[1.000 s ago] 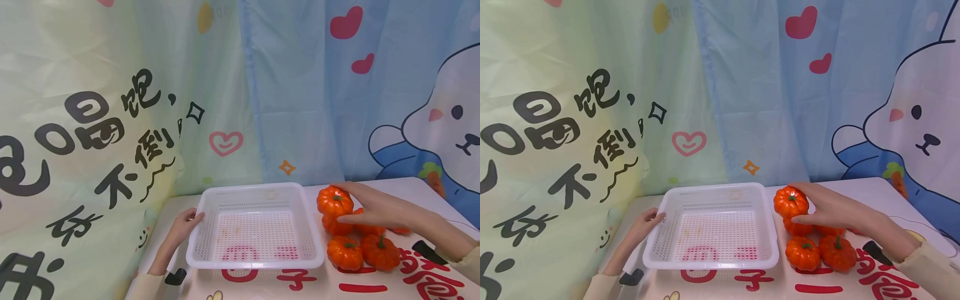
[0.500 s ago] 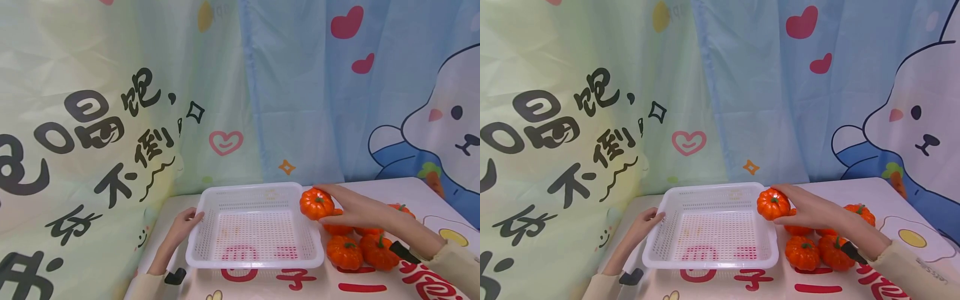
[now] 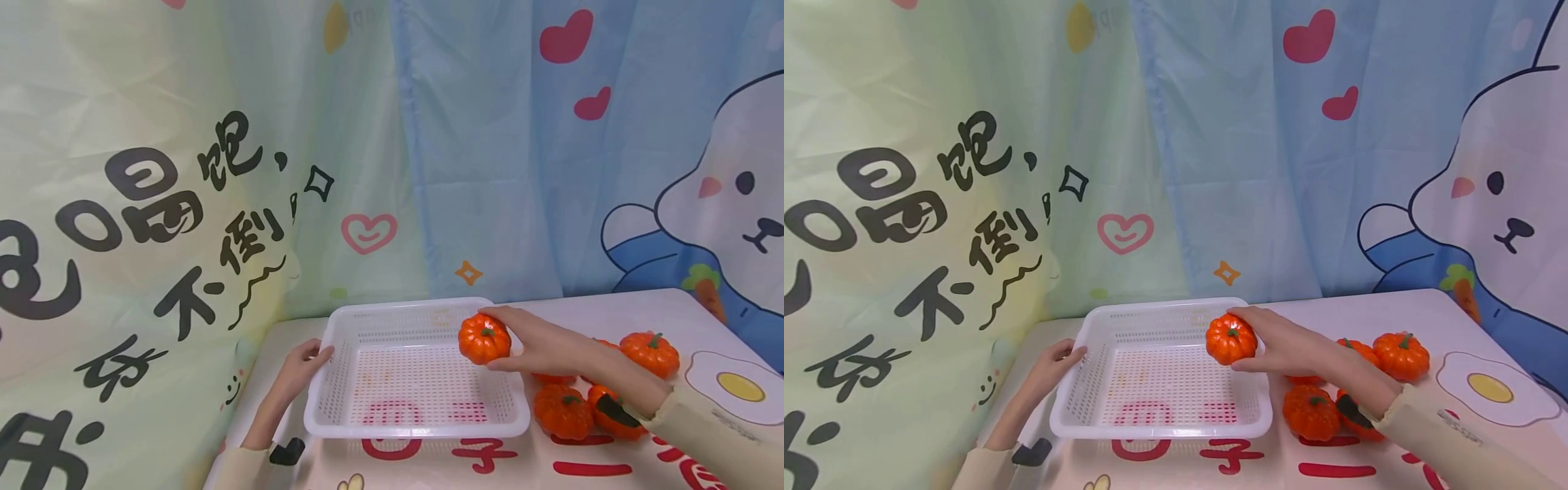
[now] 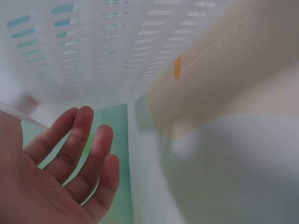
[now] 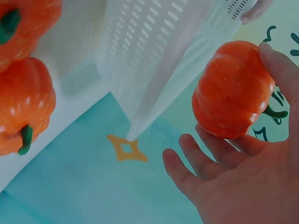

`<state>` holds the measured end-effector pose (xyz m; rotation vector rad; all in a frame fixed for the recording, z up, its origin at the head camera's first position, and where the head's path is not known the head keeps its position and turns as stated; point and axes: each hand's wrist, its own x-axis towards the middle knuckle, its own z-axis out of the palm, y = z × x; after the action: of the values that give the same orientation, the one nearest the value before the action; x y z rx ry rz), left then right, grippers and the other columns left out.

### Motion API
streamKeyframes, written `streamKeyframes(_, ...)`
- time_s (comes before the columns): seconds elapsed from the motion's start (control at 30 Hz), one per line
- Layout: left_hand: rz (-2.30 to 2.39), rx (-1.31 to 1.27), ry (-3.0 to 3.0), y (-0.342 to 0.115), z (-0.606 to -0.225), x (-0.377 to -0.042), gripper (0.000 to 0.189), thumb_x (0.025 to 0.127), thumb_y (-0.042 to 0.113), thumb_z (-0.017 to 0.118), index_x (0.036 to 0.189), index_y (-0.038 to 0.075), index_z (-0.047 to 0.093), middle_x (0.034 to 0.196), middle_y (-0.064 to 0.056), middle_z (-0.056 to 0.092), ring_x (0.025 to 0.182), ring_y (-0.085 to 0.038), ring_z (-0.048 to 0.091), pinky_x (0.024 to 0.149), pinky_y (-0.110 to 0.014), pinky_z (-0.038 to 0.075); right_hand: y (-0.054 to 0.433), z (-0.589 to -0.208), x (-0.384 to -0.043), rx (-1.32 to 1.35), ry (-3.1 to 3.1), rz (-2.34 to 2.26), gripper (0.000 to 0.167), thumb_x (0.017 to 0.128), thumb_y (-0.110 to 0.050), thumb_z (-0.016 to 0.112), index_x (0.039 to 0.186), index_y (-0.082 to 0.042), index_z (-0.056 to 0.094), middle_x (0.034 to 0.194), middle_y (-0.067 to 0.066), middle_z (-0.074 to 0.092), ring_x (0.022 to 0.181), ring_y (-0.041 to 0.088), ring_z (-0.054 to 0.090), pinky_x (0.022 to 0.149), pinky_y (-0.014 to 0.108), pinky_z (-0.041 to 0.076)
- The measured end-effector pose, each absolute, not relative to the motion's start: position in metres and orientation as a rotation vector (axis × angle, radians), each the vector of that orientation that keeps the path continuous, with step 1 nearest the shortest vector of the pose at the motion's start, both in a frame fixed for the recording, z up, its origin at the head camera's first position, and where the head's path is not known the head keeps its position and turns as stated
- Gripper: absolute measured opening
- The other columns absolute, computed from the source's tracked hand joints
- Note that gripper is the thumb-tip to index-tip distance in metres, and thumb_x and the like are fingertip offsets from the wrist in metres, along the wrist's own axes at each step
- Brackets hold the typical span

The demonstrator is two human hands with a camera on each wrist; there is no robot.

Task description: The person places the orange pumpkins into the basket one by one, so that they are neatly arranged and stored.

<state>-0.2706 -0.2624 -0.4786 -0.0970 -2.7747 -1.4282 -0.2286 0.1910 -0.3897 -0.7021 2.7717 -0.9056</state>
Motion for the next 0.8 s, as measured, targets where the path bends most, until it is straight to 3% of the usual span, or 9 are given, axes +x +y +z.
streamKeyframes(0.4,-1.438,-0.082,-2.769,-0.263,-0.477,-0.271,0.027,0.097,0.031,0.066,0.108,0.007,0.068,0.099,-0.01,0.07,0.077,-0.015,0.063,0.065,-0.027,0.055,0.164,-0.394,-0.238,-0.779,2.722,-0.999,0.089,0.08,-0.049,0.081,0.15,-0.015,0.039,0.141,0.007,0.053,0.124,0.028,0.054,0.091,0.048,0.058)
streamKeyframes(0.67,-1.442,-0.104,-2.756,-0.263,-0.479,-0.272,0.024,0.097,0.03,0.067,0.107,0.007,0.068,0.097,-0.01,0.07,0.075,-0.016,0.063,0.063,-0.027,0.054,0.144,-0.392,-0.246,-0.791,2.716,-0.984,0.089,0.081,-0.045,0.081,0.151,-0.011,0.038,0.144,0.012,0.05,0.126,0.031,0.051,0.098,0.056,0.053)
streamKeyframes(0.8,-1.442,-0.119,-2.759,-0.262,-0.479,-0.272,0.025,0.097,0.03,0.066,0.108,0.007,0.068,0.098,-0.01,0.07,0.074,-0.015,0.063,0.063,-0.025,0.054,0.136,-0.39,-0.251,-0.802,2.723,-0.959,0.087,0.082,-0.044,0.081,0.149,-0.008,0.039,0.143,0.012,0.052,0.126,0.03,0.052,0.097,0.052,0.055)
